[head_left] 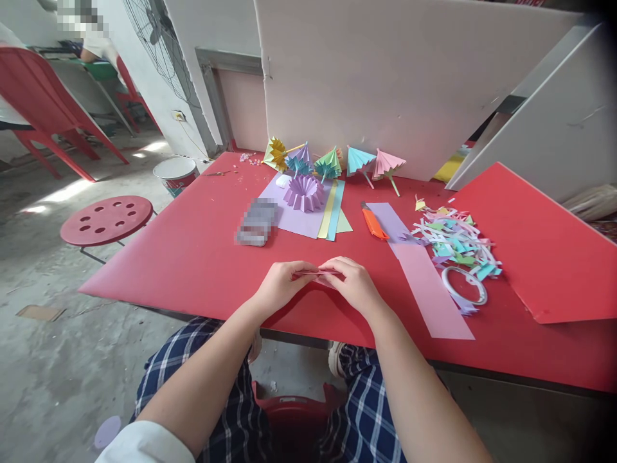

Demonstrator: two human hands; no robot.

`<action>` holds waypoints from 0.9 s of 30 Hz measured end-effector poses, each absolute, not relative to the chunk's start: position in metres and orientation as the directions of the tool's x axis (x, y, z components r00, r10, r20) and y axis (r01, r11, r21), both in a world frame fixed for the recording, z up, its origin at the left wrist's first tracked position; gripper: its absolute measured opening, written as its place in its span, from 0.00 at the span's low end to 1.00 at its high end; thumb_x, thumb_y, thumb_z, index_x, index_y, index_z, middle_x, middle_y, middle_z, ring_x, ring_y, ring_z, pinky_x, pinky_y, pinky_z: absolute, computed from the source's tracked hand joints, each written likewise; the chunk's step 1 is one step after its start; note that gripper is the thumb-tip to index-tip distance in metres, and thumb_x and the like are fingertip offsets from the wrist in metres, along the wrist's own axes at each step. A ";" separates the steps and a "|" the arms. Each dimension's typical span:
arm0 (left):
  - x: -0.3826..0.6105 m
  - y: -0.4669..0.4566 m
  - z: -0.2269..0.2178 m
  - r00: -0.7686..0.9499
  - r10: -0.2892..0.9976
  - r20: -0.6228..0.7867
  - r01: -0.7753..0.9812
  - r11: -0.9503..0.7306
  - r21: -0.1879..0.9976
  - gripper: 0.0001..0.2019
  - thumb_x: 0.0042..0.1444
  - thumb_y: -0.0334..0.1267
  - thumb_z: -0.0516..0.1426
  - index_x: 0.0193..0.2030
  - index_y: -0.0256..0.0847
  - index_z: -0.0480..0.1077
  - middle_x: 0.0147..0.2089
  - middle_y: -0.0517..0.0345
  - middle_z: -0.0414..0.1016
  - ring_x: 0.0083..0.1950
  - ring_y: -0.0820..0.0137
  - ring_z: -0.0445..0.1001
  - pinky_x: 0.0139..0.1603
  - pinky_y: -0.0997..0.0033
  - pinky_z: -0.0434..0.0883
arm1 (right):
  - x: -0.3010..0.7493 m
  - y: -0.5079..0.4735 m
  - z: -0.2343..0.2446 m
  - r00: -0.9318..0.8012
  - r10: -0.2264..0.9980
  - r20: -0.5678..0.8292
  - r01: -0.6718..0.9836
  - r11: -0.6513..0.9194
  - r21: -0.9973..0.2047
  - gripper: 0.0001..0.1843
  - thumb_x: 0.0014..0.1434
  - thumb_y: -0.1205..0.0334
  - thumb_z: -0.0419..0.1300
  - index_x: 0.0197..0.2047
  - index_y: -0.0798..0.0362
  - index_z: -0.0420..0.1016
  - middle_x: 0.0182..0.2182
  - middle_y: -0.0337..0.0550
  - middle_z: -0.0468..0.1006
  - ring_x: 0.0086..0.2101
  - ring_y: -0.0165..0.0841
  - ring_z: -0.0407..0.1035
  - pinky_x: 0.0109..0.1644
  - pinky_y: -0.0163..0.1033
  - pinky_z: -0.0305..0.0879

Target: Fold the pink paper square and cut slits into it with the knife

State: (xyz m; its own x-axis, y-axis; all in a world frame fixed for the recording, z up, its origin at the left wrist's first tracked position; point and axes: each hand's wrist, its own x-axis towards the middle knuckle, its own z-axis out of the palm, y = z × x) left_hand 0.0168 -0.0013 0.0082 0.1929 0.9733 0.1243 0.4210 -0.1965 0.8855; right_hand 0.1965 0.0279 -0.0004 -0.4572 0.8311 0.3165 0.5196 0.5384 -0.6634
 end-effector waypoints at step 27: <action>0.034 0.006 0.011 0.155 0.930 0.334 0.644 -0.351 0.679 0.09 0.56 0.41 0.51 0.35 0.43 0.72 0.32 0.61 0.76 0.31 0.73 0.71 0.31 0.75 0.66 | 0.203 0.030 0.007 -0.363 0.786 0.500 0.578 0.611 -0.541 0.06 0.57 0.65 0.53 0.32 0.49 0.71 0.29 0.40 0.75 0.34 0.34 0.68 0.40 0.40 0.64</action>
